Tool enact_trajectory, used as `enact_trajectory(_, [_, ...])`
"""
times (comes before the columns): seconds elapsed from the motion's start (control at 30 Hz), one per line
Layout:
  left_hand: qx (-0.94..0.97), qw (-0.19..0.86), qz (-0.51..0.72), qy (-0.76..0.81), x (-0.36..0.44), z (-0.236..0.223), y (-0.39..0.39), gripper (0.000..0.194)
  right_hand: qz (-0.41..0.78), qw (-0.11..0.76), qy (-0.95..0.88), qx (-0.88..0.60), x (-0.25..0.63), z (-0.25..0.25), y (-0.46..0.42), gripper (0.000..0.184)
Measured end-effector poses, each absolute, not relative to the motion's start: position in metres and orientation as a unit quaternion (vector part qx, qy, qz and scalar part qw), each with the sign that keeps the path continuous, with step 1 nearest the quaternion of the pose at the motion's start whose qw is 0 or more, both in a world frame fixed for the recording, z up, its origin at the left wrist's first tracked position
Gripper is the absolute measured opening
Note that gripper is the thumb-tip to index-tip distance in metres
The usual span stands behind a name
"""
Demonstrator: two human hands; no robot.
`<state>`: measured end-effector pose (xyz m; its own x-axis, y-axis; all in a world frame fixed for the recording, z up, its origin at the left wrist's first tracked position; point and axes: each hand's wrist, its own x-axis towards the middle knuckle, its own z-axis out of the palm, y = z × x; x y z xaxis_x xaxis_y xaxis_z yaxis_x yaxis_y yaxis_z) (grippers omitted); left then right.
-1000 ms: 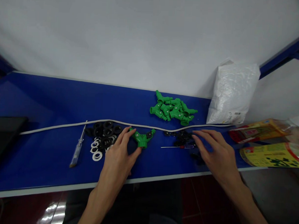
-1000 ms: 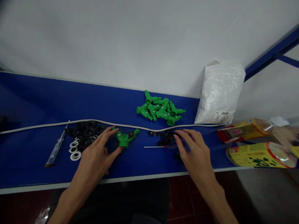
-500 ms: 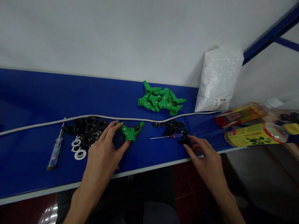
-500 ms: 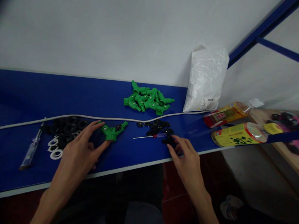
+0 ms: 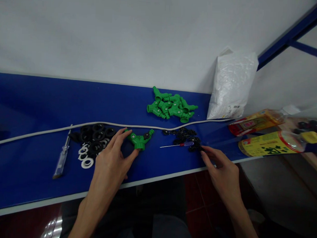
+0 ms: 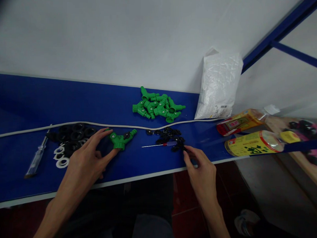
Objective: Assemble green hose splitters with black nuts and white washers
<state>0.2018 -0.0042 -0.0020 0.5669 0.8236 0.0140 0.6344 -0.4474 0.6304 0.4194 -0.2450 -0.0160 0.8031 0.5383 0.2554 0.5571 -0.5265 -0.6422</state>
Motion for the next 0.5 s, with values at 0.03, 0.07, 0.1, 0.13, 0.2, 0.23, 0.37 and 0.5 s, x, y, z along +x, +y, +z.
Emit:
enact_trajectory(0.03, [0.835,0.292,0.163,0.437,0.202,-0.002,-0.004,0.05,-0.003,0.391,-0.295,-0.872,0.42,-0.018,-0.245,0.028])
enact_trajectory(0.07, [0.834,0.293,0.164,0.438,0.201,-0.002,-0.004,0.05,0.006,0.408,-0.28,-0.869,0.421,-0.019,-0.245,0.03])
enact_trajectory(0.1, [0.833,0.295,0.165,0.438,0.201,-0.003,-0.005,0.05,0.015,0.42,-0.272,-0.866,0.421,-0.02,-0.245,0.031])
enact_trajectory(0.13, [0.833,0.297,0.164,0.438,0.201,-0.003,-0.005,0.05,0.021,0.426,-0.27,-0.863,0.421,-0.021,-0.245,0.031])
enact_trajectory(0.2, [0.832,0.3,0.163,0.437,0.201,-0.002,-0.005,0.05,0.009,0.414,-0.286,-0.864,0.421,-0.019,-0.244,0.032])
enact_trajectory(0.23, [0.832,0.3,0.164,0.436,0.201,-0.002,-0.005,0.05,-0.014,0.396,-0.301,-0.867,0.421,-0.016,-0.242,0.033])
enact_trajectory(0.37, [0.832,0.3,0.17,0.434,0.202,-0.001,-0.005,0.049,-0.145,0.302,-0.385,-0.86,0.419,-0.003,-0.222,0.027])
enact_trajectory(0.5, [0.831,0.298,0.175,0.436,0.202,-0.003,-0.005,0.048,-0.166,0.278,-0.474,-0.819,0.417,0.004,-0.184,0.017])
